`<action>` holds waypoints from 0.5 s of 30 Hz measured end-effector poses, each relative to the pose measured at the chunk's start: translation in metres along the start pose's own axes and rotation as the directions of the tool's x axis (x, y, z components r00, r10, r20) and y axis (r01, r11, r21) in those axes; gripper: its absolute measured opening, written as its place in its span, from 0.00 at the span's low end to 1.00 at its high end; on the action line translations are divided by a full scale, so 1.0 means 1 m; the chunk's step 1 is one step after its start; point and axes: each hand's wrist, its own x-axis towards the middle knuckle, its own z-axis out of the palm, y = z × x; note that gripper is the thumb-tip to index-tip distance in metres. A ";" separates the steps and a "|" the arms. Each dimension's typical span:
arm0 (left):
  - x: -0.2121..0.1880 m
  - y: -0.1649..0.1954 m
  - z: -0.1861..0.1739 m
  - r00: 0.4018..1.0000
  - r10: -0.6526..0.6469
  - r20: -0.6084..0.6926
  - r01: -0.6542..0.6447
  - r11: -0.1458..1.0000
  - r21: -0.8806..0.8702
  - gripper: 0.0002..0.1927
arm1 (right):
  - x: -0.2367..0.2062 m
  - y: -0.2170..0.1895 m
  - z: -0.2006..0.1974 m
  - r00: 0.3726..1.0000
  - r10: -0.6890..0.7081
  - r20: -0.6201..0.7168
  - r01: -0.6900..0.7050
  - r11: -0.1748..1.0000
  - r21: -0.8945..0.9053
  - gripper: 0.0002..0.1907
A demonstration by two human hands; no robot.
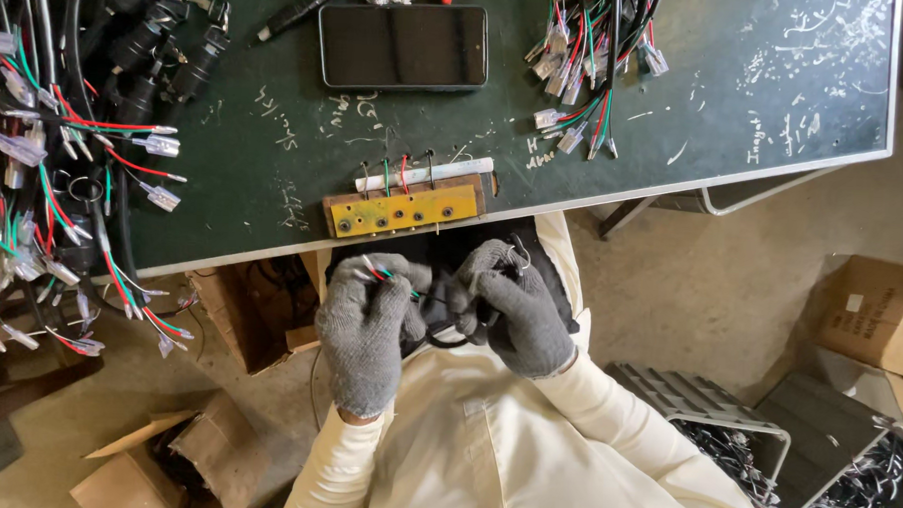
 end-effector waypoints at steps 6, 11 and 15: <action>0.002 0.004 0.000 0.845 0.450 0.290 -0.525 0.804 0.281 0.08 | -0.002 0.002 0.003 0.980 -0.200 -0.008 0.153 0.774 -0.614 0.20; 0.003 0.009 -0.004 0.797 0.411 0.442 -0.602 0.601 0.527 0.10 | 0.004 -0.007 0.005 0.930 -0.285 0.230 0.358 0.574 -0.737 0.16; 0.002 0.012 -0.003 0.815 0.373 0.443 -0.574 0.626 0.528 0.10 | 0.003 -0.003 0.007 0.949 -0.280 0.142 0.288 0.596 -0.749 0.11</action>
